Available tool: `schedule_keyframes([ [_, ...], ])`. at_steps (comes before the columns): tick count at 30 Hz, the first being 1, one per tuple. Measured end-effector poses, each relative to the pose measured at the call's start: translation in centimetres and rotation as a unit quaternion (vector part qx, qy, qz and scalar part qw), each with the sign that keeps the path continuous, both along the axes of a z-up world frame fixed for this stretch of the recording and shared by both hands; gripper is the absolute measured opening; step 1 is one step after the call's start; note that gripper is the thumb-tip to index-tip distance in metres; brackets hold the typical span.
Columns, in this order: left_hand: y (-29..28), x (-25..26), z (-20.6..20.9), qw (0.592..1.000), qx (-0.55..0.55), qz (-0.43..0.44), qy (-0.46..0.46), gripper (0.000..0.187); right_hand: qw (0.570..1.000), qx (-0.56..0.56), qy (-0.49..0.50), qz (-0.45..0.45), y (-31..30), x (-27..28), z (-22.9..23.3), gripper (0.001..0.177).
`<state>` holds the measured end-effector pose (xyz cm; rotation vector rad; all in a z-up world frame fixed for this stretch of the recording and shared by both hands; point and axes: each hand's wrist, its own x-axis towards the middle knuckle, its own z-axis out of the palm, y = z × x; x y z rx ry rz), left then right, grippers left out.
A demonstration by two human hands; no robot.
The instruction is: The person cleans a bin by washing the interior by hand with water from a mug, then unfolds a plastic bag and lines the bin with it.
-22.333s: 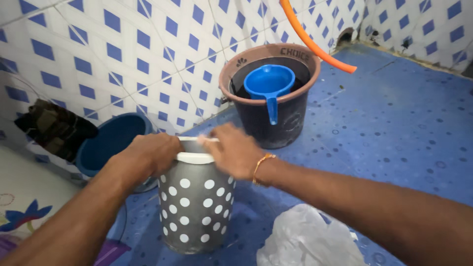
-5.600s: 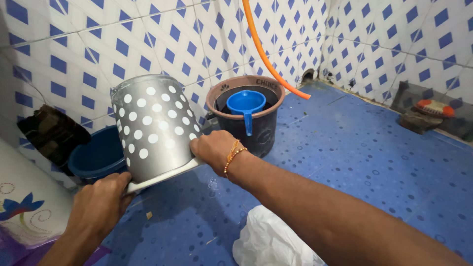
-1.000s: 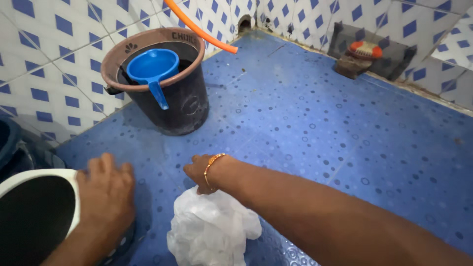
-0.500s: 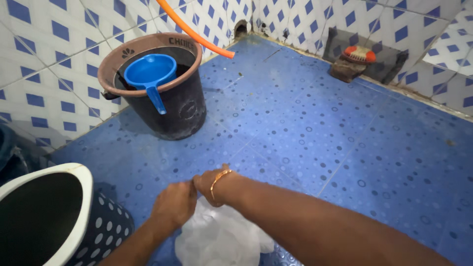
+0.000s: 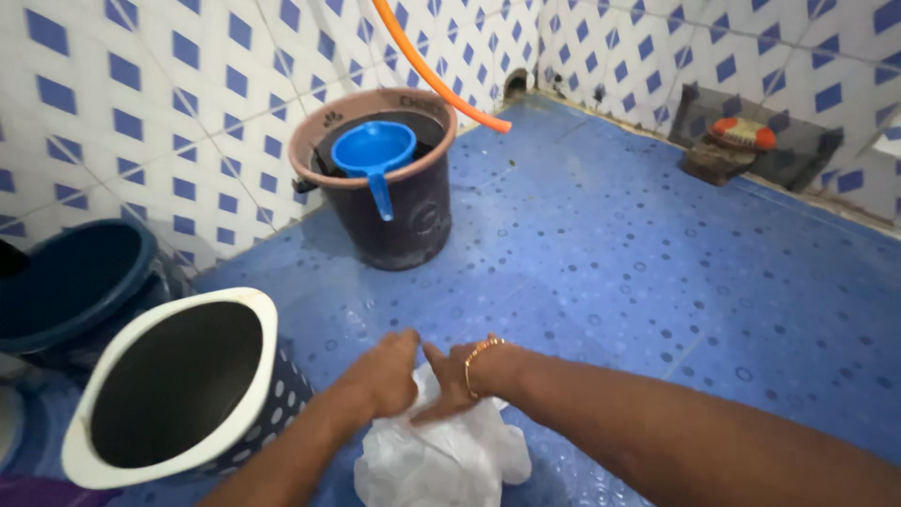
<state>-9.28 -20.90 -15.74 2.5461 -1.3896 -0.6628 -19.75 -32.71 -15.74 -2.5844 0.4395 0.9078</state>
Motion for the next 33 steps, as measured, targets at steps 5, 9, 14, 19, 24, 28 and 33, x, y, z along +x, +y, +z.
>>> schedule_keyframes([
  [5, 0.3, -1.2, -0.3, 0.988, 0.134, -0.074, 0.002, 0.082, 0.994, -0.032, -0.074, 0.077, -1.1, -0.4, -2.8, 0.084],
  [9, 1.6, -1.6, -1.6, 0.986, 0.135, -0.084, -0.055, 0.106, 0.981, 0.017, -0.160, 0.111, -1.9, 2.9, -2.1, 0.046],
  [14, 0.9, 0.3, 3.8, 0.997, 0.009, 0.036, -0.064, 0.061, 0.955, -0.099, -0.267, 0.080, -3.4, 6.4, 6.6, 0.027],
  [19, 1.2, 0.1, 9.0, 0.957, -0.221, 0.187, -0.030, 0.049, 0.891, -0.226, -0.394, 0.009, -3.4, 6.5, 13.8, 0.032],
  [24, 1.4, 0.9, 11.0, 0.916, -0.262, 0.304, -0.006, 0.063, 0.883, -0.191, -0.423, -0.070, -1.9, 6.7, 17.6, 0.059],
  [28, 2.4, 1.6, 11.4, 0.827, -0.343, 0.387, 0.218, 0.067, 0.902, -0.084, -0.389, -0.168, -0.1, 6.5, 18.5, 0.069],
  [33, 0.3, 2.9, 10.8, 0.788, -0.360, 0.384, 0.319, 0.066, 0.926, 0.013, -0.374, 0.045, 1.5, 3.5, 18.7, 0.108],
])
